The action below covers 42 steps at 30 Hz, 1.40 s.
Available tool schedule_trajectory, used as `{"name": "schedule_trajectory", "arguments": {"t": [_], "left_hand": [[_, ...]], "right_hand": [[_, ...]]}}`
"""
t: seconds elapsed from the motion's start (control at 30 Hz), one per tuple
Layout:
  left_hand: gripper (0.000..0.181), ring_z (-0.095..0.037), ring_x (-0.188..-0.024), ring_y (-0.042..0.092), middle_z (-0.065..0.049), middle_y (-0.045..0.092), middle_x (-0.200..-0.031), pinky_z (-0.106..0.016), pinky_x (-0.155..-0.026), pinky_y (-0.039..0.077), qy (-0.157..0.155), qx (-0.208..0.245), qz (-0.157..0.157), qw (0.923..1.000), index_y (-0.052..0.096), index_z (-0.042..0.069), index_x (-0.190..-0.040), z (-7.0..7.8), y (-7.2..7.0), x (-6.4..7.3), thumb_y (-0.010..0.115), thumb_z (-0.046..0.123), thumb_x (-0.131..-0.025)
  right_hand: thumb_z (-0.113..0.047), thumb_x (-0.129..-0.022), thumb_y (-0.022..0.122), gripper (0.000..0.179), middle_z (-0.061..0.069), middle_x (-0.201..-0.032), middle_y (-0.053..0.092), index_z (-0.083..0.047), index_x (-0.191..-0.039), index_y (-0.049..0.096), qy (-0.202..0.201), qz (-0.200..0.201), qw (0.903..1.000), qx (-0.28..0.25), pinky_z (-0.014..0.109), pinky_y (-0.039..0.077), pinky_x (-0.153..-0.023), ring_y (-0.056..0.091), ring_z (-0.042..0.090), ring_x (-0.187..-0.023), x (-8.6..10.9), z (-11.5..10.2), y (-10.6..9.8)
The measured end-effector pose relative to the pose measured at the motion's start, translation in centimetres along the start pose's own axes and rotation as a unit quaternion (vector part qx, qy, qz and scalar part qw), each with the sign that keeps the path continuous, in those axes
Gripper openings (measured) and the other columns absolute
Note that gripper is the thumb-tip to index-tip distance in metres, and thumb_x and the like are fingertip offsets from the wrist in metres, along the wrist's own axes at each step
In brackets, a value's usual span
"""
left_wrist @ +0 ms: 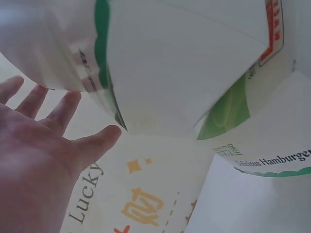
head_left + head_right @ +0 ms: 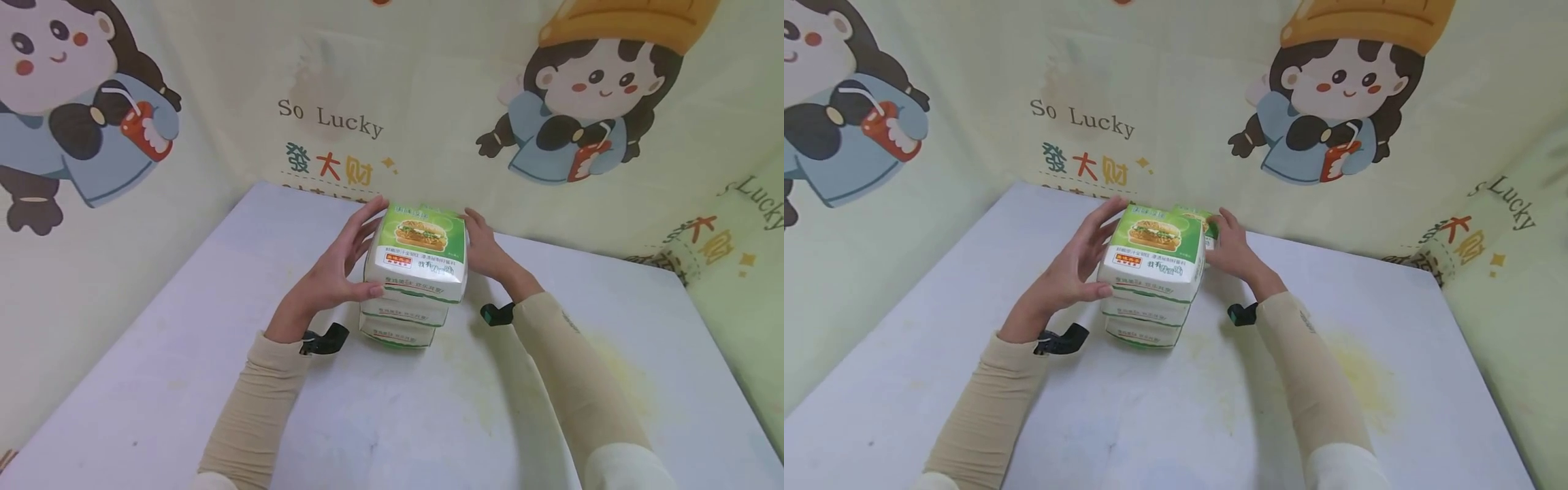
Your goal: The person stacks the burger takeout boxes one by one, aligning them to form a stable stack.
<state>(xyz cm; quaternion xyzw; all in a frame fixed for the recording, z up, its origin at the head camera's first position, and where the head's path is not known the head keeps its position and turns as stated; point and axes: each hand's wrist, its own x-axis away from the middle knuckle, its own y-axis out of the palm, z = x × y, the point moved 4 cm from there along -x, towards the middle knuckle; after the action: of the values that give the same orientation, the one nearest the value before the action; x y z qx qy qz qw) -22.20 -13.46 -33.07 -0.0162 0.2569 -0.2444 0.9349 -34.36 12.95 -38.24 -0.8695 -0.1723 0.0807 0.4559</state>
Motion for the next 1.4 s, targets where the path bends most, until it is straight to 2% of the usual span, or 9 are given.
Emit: {"name": "schedule_trajectory", "arguments": {"t": [0.1,0.23,0.33,0.4,0.63,0.77,1.07,1.27,1.4], "left_hand": [[0.112,-0.018,-0.152,0.020,0.006,0.013,-0.165,-0.044,-0.125,0.020,0.003,-0.003,-0.004,1.0000,0.012,0.022,-0.159,0.1,0.0,0.0,0.081,0.047,-0.076],[0.107,-0.019,-0.151,0.023,0.007,0.013,-0.165,-0.048,-0.124,0.019,-0.002,-0.005,-0.009,0.9999,0.013,0.022,-0.159,0.0,0.0,0.0,0.081,0.036,-0.078],[0.104,-0.021,-0.149,0.025,0.007,0.014,-0.165,-0.049,-0.124,0.020,-0.004,-0.006,-0.012,0.9999,0.014,0.022,-0.159,-0.2,0.0,0.1,0.080,0.029,-0.079],[0.103,-0.022,-0.148,0.027,0.007,0.016,-0.164,-0.049,-0.123,0.021,-0.006,-0.009,-0.011,0.9999,0.015,0.022,-0.159,-0.3,-0.1,0.1,0.080,0.026,-0.079],[0.103,-0.020,-0.148,0.027,0.007,0.018,-0.163,-0.049,-0.122,0.023,-0.015,-0.016,-0.009,0.9997,0.016,0.024,-0.158,-0.3,0.1,0.2,0.081,0.031,-0.078],[0.103,-0.021,-0.148,0.026,0.007,0.019,-0.163,-0.050,-0.122,0.022,-0.023,-0.015,-0.009,0.9996,0.016,0.024,-0.158,-0.3,0.2,0.2,0.080,0.029,-0.078],[0.102,-0.018,-0.147,0.028,0.008,0.019,-0.163,-0.048,-0.122,0.023,-0.034,-0.023,-0.008,0.9991,0.017,0.026,-0.158,-0.4,0.2,0.2,0.080,0.023,-0.078],[0.102,-0.018,-0.148,0.027,0.009,0.019,-0.163,-0.050,-0.122,0.021,-0.037,-0.021,-0.007,0.9991,0.017,0.026,-0.158,-0.4,0.2,0.3,0.080,0.023,-0.078],[0.101,-0.017,-0.148,0.027,0.010,0.019,-0.163,-0.050,-0.122,0.022,-0.040,-0.025,-0.004,0.9989,0.017,0.028,-0.158,-0.5,0.1,0.3,0.080,0.022,-0.078]], "right_hand": [[-0.032,-0.092,0.064,0.078,0.019,-0.165,0.008,-0.001,-0.152,0.026,-0.005,0.005,1.0000,0.001,0.067,0.013,-0.118,0.007,0.042,-0.152,0.0,0.2,0.1],[-0.033,-0.091,0.066,0.075,0.020,-0.160,0.018,-0.005,-0.151,0.031,-0.010,0.014,0.9998,0.012,0.066,0.020,-0.117,0.015,0.042,-0.148,-0.1,0.4,0.2],[-0.034,-0.090,0.068,0.072,0.020,-0.159,0.017,-0.010,-0.149,0.036,-0.005,0.018,0.9997,0.016,0.066,0.025,-0.114,0.015,0.041,-0.146,0.1,0.5,0.2],[-0.035,-0.090,0.067,0.072,0.021,-0.160,0.014,-0.011,-0.150,0.035,-0.002,0.021,0.9996,0.017,0.068,0.023,-0.114,0.013,0.043,-0.147,0.3,0.6,0.2],[-0.036,-0.089,0.068,0.077,0.021,-0.161,0.015,-0.009,-0.151,0.032,0.006,0.029,0.9995,0.010,0.067,0.023,-0.116,0.013,0.043,-0.148,1.0,1.1,0.4],[-0.040,-0.085,0.071,0.084,0.020,-0.161,0.014,-0.014,-0.153,0.030,0.023,0.036,0.9991,0.001,0.068,0.024,-0.114,0.014,0.043,-0.148,1.6,1.5,0.5],[-0.040,-0.083,0.076,0.078,0.016,-0.156,0.019,-0.015,-0.148,0.040,0.032,0.062,0.9967,-0.041,0.065,0.031,-0.113,0.029,0.039,-0.142,3.0,2.2,0.2],[-0.045,-0.084,0.075,0.077,0.016,-0.155,0.021,-0.016,-0.146,0.041,0.032,0.058,0.9964,-0.053,0.062,0.035,-0.111,0.034,0.039,-0.137,3.6,2.4,0.1],[-0.042,-0.085,0.074,0.073,0.016,-0.154,0.022,-0.016,-0.145,0.042,0.025,0.061,0.9962,-0.057,0.059,0.038,-0.110,0.036,0.039,-0.135,4.0,2.3,0.0]]}}
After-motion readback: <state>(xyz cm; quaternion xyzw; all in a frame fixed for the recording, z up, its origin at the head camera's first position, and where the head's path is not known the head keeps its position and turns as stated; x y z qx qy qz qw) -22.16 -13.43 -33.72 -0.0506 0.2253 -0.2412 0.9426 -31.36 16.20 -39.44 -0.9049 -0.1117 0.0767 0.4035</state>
